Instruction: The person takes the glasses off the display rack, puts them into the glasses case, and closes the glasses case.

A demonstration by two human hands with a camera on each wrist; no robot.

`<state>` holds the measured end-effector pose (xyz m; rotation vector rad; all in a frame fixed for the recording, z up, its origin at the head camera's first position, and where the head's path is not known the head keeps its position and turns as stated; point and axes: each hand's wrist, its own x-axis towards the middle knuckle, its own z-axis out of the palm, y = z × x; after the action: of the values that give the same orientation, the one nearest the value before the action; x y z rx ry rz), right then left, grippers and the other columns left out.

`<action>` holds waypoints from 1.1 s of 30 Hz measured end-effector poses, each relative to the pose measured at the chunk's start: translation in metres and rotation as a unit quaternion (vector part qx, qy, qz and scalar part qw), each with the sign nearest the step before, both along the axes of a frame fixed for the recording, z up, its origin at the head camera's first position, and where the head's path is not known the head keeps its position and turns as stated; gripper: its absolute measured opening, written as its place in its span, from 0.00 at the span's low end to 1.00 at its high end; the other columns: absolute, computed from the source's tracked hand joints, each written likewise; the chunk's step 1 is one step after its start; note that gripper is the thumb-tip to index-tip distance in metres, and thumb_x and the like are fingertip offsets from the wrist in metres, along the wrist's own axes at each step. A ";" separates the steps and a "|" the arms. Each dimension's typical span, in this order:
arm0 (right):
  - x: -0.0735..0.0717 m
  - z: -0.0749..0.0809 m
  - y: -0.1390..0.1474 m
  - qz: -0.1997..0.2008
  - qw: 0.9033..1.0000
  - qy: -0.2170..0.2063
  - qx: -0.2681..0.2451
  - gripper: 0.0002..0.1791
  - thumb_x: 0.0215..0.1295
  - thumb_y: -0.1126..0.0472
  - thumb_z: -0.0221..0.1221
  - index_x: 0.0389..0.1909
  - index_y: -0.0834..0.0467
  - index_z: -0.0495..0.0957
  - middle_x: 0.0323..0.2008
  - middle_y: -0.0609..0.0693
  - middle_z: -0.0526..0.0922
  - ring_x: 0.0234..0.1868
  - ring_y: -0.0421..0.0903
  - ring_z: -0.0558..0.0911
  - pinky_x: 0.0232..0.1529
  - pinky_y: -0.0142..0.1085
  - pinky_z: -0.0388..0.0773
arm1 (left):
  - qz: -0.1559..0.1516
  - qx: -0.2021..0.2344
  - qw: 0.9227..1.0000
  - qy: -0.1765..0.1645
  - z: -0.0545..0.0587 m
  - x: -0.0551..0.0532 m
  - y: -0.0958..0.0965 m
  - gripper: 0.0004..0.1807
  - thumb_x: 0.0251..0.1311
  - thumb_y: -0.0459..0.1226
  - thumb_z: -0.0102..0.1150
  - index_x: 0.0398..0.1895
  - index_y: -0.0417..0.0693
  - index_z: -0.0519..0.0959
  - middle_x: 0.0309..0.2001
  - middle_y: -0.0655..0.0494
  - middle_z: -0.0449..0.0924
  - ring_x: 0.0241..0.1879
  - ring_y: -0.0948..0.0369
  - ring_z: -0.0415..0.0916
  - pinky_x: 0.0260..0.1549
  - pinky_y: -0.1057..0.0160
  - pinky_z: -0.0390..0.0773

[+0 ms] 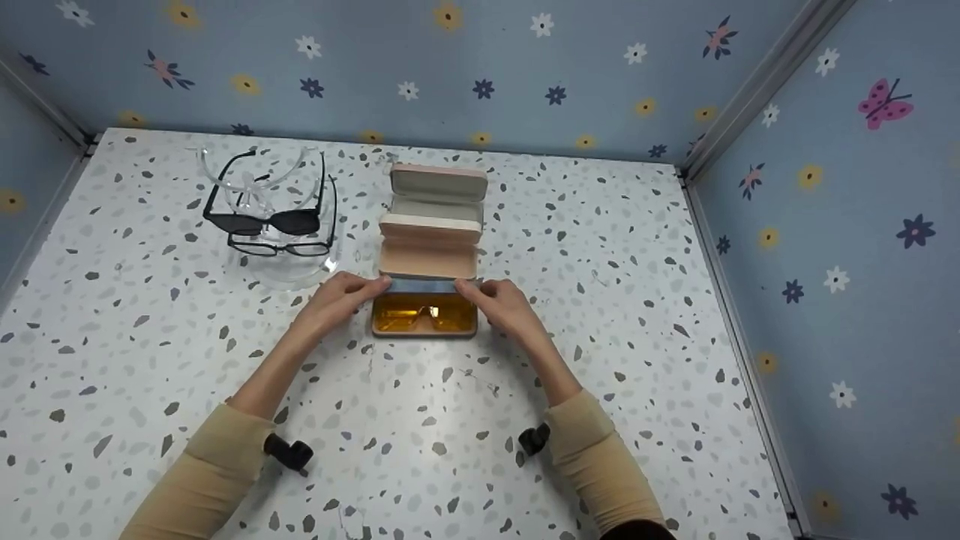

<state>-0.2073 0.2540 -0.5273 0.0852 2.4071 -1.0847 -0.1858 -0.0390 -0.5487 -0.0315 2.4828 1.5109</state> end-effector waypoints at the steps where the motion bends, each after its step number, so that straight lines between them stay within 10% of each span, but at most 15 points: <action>1: 0.000 0.000 0.000 0.000 1.000 0.001 -0.003 0.47 0.68 0.25 0.52 0.67 0.64 0.74 0.57 0.64 0.82 0.47 0.52 0.82 0.55 0.44 0.81 | -0.002 0.001 1.000 0.003 0.000 0.000 0.000 0.32 0.62 0.65 0.61 0.37 0.45 0.91 0.21 0.62 0.67 0.30 0.60 0.66 0.34 0.62 0.65; 11: 0.005 -0.003 0.005 0.018 0.999 0.029 -0.034 0.39 0.70 0.32 0.57 0.61 0.63 0.78 0.52 0.59 0.81 0.44 0.49 0.80 0.48 0.38 0.79 | -0.010 -0.004 1.000 -0.018 -0.003 0.002 -0.001 0.34 0.61 0.63 0.64 0.57 0.47 0.86 0.52 0.46 0.79 0.52 0.53 0.72 0.57 0.53 0.72; 33: 0.009 -0.007 0.012 0.055 0.996 0.053 -0.039 0.37 0.69 0.39 0.63 0.68 0.61 0.73 0.61 0.63 0.79 0.57 0.56 0.82 0.56 0.45 0.81 | -0.021 -0.017 1.000 -0.015 -0.011 0.007 -0.007 0.49 0.54 0.65 0.70 0.69 0.40 0.75 0.64 0.44 0.73 0.64 0.48 0.71 0.68 0.48 0.70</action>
<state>-0.1983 0.2660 -0.5345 -0.1330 2.4278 -1.1565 -0.1791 -0.0460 -0.5599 -0.0081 2.4698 1.4414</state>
